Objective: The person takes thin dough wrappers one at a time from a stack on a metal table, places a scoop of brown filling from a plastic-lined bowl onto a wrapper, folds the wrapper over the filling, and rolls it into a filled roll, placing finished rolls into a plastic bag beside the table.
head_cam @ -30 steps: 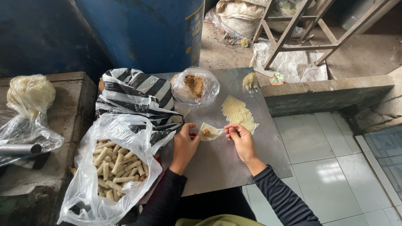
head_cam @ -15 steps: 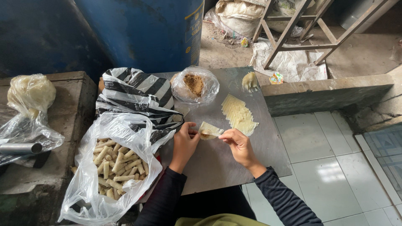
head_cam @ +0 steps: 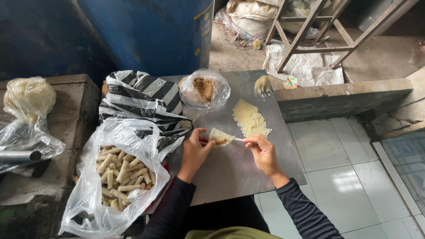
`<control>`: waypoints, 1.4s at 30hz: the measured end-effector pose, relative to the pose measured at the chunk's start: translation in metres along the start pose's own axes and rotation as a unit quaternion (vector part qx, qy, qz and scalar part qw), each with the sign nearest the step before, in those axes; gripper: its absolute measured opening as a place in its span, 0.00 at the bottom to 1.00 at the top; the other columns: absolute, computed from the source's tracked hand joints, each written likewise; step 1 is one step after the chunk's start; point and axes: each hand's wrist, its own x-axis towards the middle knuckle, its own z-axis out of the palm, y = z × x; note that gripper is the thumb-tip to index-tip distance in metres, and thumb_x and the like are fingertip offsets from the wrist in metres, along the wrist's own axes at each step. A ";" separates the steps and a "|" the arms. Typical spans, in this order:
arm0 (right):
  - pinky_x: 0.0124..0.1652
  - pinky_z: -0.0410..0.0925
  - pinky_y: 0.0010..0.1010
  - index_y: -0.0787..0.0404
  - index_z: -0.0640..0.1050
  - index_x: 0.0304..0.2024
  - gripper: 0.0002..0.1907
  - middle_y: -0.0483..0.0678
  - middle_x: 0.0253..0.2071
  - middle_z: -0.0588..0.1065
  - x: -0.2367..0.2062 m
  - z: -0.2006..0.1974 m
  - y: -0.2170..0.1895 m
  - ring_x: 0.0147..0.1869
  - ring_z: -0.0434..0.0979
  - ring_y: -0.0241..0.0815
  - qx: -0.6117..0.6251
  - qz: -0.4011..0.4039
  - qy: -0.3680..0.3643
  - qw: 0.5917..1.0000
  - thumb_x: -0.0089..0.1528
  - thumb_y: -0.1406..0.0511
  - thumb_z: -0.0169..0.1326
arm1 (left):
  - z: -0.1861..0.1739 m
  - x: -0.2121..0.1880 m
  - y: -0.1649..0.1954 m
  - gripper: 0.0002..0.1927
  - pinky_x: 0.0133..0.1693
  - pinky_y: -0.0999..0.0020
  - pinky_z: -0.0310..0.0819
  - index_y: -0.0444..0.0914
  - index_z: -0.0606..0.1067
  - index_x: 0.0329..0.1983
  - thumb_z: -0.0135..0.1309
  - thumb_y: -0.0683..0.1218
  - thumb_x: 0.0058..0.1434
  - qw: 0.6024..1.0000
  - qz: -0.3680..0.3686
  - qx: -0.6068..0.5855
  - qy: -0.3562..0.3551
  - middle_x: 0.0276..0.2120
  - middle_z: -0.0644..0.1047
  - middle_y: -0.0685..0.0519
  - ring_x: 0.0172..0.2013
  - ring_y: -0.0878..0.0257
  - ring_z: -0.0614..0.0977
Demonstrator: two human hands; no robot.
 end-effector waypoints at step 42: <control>0.44 0.68 0.44 0.63 0.74 0.39 0.04 0.51 0.39 0.76 0.026 0.056 0.003 0.45 0.77 0.54 -0.295 0.058 0.026 0.953 0.62 0.70 0.56 | 0.013 -0.007 0.012 0.03 0.38 0.58 0.76 0.37 0.80 0.31 0.61 0.40 0.54 0.969 0.177 0.170 0.025 0.33 0.81 0.49 0.35 0.50 0.82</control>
